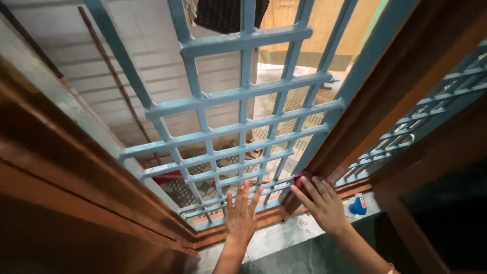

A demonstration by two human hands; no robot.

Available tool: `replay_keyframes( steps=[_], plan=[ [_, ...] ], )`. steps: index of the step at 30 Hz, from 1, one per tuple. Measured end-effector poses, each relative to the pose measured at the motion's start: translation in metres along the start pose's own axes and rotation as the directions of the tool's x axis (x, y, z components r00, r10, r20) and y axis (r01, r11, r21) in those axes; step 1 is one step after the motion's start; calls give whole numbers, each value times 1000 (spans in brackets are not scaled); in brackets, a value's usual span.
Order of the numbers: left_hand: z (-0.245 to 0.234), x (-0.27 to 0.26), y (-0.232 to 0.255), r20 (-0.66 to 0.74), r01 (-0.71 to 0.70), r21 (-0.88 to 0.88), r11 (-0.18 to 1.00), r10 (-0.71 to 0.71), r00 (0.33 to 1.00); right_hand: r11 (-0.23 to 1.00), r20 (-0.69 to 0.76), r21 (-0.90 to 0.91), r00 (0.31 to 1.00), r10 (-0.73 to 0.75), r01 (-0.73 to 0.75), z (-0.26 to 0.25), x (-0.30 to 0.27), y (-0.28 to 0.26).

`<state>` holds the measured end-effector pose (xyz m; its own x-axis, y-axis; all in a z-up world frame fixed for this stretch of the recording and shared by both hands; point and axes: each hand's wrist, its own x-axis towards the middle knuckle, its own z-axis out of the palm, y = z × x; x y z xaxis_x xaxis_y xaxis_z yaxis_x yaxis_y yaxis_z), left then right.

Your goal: The person wipes the blue metal security bars and the brown wooden frame of a window using a maroon cloth. They apply a cleaning liquid from a blue bottle onto the cloth and continue wiping the bars and frame systematically.

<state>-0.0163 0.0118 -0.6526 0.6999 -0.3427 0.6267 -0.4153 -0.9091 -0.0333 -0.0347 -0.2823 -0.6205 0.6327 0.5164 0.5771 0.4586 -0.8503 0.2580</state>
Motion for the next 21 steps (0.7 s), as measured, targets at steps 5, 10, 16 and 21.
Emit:
replay_keyframes(
  steps=[5, 10, 16, 21],
  plan=[
    [13, -3, 6, 89, 61, -45, 997, -57, 994, 996, 203, 62, 976, -80, 69, 84, -30, -41],
    [13, -1, 3, 110, 49, 15, 999, -50, 993, 973, 368, 173, 907, -206, 151, 124, -57, -53],
    [17, 0, 2, 101, 64, -45, 997, -59, 993, 975, 160, 167, 971, -176, 149, 105, -65, -34],
    [30, -2, 0, 114, 43, 11, 999, -44, 992, 978, 236, 177, 960, -148, 108, 152, -64, -62]
  ],
)
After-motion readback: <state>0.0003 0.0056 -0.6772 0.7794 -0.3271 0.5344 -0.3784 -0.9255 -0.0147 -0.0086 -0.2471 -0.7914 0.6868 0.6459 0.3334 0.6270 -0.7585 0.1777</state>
